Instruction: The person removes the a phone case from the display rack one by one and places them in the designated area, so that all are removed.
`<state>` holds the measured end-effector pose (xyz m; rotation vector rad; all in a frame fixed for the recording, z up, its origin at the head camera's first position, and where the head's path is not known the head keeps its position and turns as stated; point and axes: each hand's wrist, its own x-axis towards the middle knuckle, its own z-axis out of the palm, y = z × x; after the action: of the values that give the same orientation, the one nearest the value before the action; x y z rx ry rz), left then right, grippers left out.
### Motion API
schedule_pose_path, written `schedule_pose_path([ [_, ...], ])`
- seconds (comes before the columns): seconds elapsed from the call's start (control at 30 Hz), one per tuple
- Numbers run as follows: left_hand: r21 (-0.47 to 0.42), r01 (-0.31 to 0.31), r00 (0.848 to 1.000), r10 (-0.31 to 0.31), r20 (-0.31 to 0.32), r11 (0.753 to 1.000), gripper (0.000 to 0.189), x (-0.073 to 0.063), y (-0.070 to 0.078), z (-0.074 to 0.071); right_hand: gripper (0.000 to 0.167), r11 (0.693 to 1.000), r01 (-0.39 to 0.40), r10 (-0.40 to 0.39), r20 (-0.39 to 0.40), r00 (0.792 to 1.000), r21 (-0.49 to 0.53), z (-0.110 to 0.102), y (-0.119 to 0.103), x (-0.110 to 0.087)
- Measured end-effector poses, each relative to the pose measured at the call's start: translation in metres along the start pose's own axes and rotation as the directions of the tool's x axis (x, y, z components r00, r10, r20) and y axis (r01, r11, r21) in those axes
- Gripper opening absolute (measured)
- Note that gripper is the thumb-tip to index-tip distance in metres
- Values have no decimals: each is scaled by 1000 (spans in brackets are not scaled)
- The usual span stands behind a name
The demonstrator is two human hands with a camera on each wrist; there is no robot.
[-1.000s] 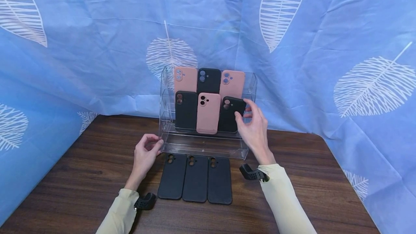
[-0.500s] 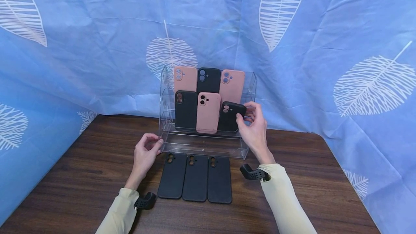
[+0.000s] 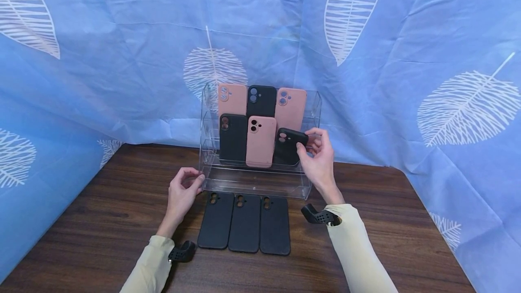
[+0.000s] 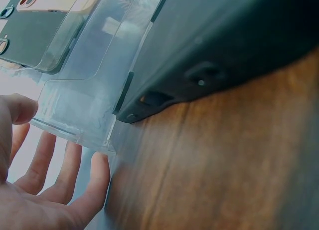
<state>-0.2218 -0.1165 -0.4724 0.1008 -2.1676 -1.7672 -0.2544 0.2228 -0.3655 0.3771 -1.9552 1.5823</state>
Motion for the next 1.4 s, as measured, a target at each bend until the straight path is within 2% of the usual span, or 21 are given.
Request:
schedule_pose_path([
  [0.43,10,17,1000,-16,-4,1000,18,-2,0,1,38,987,139,-135,-44,990,84,-4,-28,2],
  [0.67,12,3,1000,-3,-3,1000,18,-2,-1,1,40,975,150,-150,-12,989,164,-8,-34,-6],
  [0.97,5,-6,1000,6,-4,1000,18,-1,-1,0,39,987,143,-146,28,989,77,-16,-32,-28],
  [1.23,2,-5,1000,5,-6,1000,17,-1,-1,0,39,999,52,-51,28,998,-16,-22,-31,-48],
  [1.4,9,-4,1000,5,-2,1000,18,-1,0,0,40,998,32,-30,47,998,-60,-26,-27,-60],
])
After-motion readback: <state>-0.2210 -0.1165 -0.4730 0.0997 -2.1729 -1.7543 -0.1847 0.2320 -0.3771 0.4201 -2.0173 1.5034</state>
